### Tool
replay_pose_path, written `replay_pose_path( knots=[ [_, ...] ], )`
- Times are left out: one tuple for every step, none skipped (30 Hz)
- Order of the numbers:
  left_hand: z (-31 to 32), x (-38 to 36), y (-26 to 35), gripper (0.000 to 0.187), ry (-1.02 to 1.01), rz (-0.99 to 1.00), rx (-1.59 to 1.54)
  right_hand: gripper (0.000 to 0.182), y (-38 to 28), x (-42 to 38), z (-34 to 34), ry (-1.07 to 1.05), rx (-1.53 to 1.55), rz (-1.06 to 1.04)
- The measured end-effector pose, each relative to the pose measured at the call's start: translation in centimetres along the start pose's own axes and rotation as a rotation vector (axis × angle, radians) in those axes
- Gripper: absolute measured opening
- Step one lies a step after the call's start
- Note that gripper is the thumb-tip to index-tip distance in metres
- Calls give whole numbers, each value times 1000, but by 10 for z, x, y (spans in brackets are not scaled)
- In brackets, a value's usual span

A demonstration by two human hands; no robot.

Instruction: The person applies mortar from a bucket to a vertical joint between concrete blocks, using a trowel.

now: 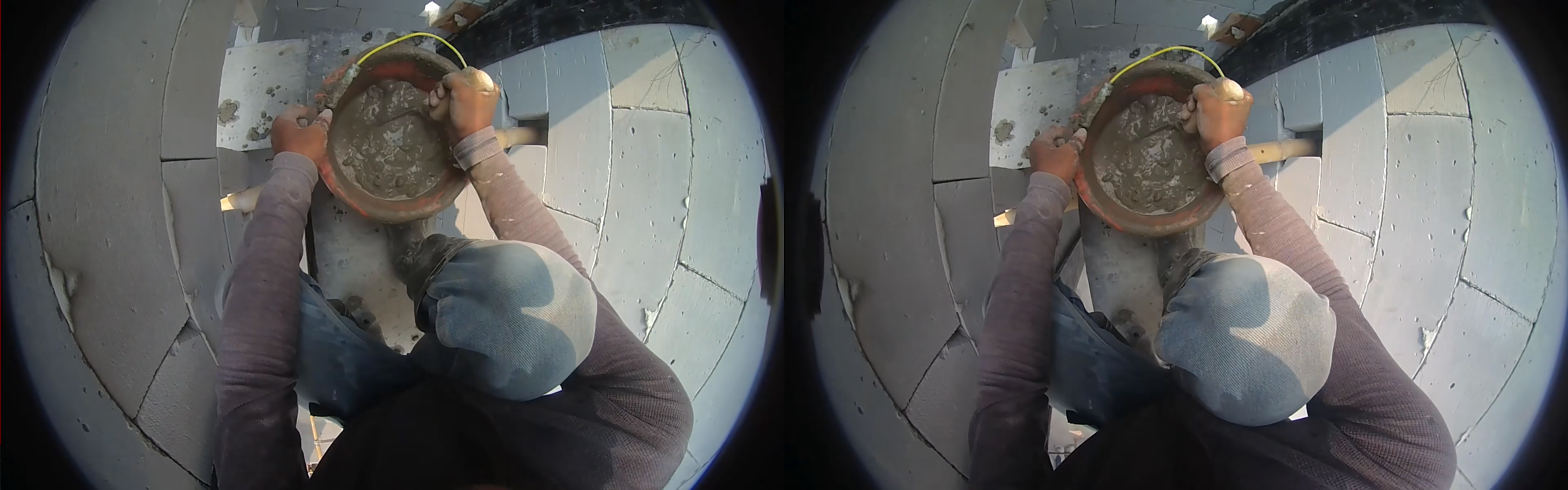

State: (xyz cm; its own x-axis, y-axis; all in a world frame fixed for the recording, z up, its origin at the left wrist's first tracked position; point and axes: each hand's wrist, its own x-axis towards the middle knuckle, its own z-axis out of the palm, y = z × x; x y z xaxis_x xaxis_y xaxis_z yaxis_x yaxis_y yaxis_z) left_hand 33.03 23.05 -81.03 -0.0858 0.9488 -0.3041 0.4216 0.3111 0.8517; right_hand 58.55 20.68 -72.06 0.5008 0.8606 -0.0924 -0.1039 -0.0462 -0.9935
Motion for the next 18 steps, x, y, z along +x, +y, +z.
replay_pose_path(
  knots=[
    [0,0,-3,37,-2,1,-2,15,-3,-8,-7,14,40,38],
    [-6,-2,7,37,-55,-25,-29,16,-9,-15,-12,25,80,73],
    [-9,-4,10,37,-103,-53,-57,14,-13,-24,-15,-30,159,53],
    [-8,-6,9,37,-97,-53,-64,14,-17,-33,-15,-38,156,50],
    [-5,-5,5,37,-106,-55,-98,12,-28,-45,-9,-65,73,2],
    [-7,-3,10,36,-109,-48,-132,11,-35,-50,-2,-94,-4,-54],
    [-9,-1,14,36,-98,-37,-135,11,-37,-49,-3,-193,-65,-154],
    [-14,-9,25,26,-99,-13,-62,11,-44,-50,0,-199,-60,-159],
    [-17,-11,29,17,-102,10,12,12,-57,-50,5,-257,-32,-204],
    [-19,-8,28,17,-97,9,14,12,-70,-48,11,-313,-6,-247],
    [-20,-5,24,16,-150,-5,4,12,-86,-45,19,-313,-5,-243],
    [-21,-4,22,15,-206,-17,-6,12,-103,-39,27,-413,113,-274],
    [-21,-3,21,15,-210,-15,-4,12,-113,-33,31,-512,232,-309],
    [-22,-3,20,14,-240,-33,-71,12,-113,-28,35,-507,230,-311],
    [-23,-1,19,13,-267,-50,-138,13,-111,-23,46,-612,201,-328],
    [-22,2,14,13,-266,-45,-138,13,-108,-20,59,-719,172,-346],
    [-20,6,5,20,-295,-63,-272,14,-96,-23,73,-750,222,-261],
    [-18,8,-1,28,-324,-86,-406,14,-78,-26,84,-779,271,-172]
  ],
)
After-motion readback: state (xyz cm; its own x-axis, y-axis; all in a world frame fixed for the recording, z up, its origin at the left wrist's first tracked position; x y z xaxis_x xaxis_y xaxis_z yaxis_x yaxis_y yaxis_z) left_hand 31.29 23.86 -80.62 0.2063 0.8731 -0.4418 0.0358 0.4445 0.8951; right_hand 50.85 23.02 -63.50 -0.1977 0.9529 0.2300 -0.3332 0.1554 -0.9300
